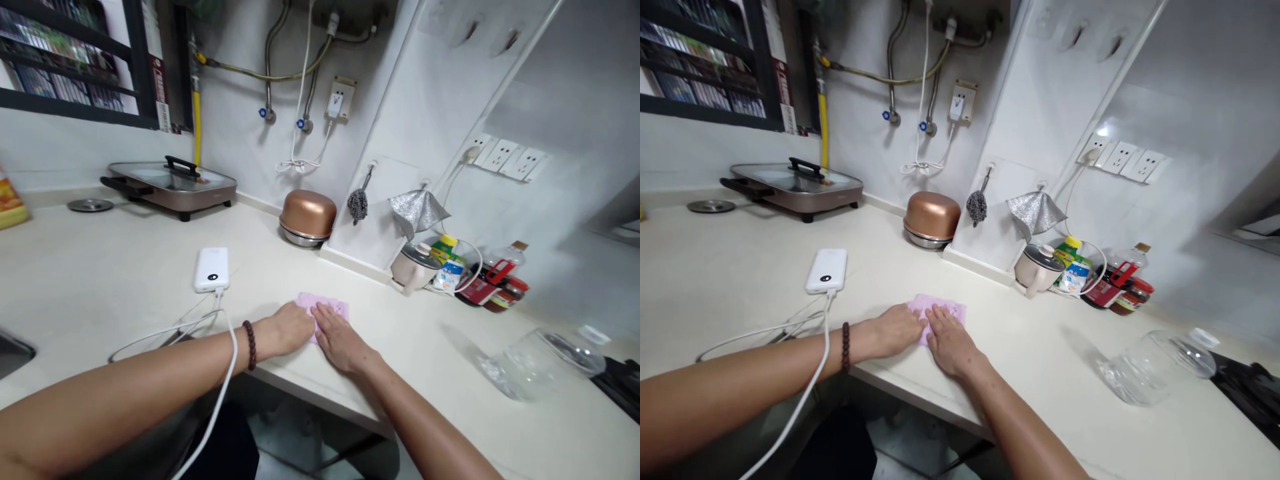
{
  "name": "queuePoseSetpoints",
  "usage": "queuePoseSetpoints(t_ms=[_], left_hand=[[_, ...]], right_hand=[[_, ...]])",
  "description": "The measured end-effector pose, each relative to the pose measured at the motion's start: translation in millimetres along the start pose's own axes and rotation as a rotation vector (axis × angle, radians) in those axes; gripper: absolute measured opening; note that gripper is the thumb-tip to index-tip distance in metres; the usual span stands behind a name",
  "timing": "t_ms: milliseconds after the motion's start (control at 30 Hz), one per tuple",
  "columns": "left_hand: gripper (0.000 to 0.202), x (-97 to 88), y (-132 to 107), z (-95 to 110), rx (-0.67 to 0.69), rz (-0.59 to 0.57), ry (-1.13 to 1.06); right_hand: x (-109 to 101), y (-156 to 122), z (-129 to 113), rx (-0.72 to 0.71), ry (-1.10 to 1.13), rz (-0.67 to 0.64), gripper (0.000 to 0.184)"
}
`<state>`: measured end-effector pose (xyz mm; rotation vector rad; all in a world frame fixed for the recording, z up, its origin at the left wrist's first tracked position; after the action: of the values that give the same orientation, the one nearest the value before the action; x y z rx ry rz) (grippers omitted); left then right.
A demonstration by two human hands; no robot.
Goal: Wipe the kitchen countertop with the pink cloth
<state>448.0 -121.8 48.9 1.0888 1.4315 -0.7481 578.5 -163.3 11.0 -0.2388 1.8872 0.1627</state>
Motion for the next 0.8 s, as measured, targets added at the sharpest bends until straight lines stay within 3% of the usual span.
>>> queuePoseSetpoints(t_ms=[233,400,633,800], left_hand=[[0.032,26.9,44,-70,-0.108,-0.026,-0.067],[0.036,37.1,75,-108,-0.206,-0.069,-0.151],[0.040,39.9,97,-132,-0.323,-0.063,-0.152],[0.037,25.3,89,-135,-0.294,-0.104,-0.163]], right_hand=[[-10,82,37,0.135,-0.059,0.019,0.061],[-15,131,62,0.210,-0.083,0.031,0.059],[-22,177,81,0.248,-0.089,0.065,0.058],[-23,176,77,0.236,-0.078,0.071,0.059]])
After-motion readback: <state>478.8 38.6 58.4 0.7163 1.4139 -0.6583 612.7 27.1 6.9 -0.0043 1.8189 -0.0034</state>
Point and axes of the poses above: each hand's wrist, its own y-axis towards the middle knuckle, its own x-axis out of the palm, z = x × y, the point moved 4 cm from there along y, towards the middle knuckle, and after that the axes turned 4 degrees about y, right-handed, at the moved point
